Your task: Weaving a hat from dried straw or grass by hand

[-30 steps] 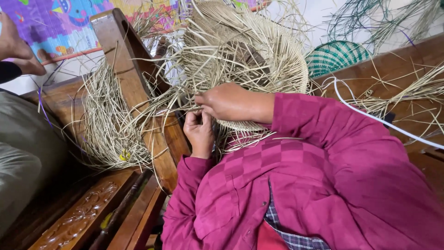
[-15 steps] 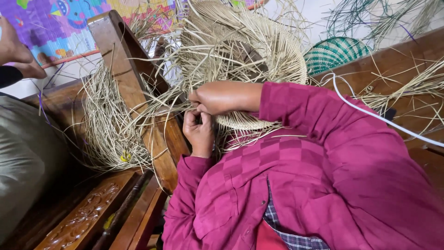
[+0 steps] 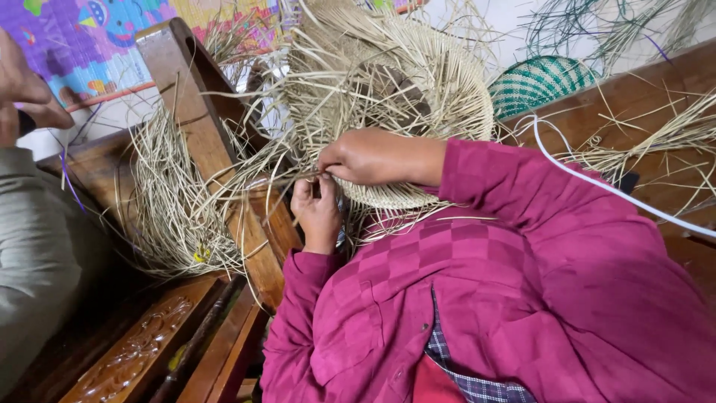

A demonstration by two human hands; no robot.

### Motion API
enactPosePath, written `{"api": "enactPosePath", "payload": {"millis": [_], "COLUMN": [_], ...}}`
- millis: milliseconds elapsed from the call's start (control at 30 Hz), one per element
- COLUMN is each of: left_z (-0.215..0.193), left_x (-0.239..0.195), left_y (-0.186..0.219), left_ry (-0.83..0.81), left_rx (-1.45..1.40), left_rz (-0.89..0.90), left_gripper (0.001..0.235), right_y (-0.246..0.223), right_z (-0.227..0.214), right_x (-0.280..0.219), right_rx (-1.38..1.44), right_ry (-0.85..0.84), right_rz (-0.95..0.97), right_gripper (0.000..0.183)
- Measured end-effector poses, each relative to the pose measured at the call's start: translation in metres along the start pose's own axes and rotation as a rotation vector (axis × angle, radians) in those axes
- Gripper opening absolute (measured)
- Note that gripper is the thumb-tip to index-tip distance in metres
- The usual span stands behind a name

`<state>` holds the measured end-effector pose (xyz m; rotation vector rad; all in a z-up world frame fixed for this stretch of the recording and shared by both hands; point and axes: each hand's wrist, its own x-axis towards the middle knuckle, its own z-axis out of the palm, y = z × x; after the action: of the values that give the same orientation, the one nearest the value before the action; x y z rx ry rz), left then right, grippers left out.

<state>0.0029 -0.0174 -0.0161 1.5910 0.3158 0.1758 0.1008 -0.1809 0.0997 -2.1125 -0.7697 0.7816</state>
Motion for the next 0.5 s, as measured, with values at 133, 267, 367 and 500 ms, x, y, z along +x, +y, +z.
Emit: {"api": "enactPosePath", "payload": {"millis": [133,267,367,500], "left_z": [-0.003,-0.008,-0.009,-0.008], "left_x": [0.002,0.008,0.008,0.006], "left_y": [0.001,0.003,-0.003,-0.005], "left_ry": [0.013,-0.053,-0.066,-0.086], "left_rx": [0.093,0.262,0.212,0.051], "left_rz": [0.080,0.295,0.322,0.130], "left_gripper": [0.009,0.005,0.005,0.006], "right_y": [0.023,0.018,0.015,0.030], "right_z": [0.026,0.030,0.024,0.033], "right_x": [0.020,0.029,0.032,0.038], "right_rx": [-0.133,-0.138,-0.020,0.130], "right_ry": [0.040,0.090,0.064,0.047], "right_rz": [-0.033,0.024,-0.017,-0.089], "right_gripper": [0.020,0.019,0.018,0.017]}}
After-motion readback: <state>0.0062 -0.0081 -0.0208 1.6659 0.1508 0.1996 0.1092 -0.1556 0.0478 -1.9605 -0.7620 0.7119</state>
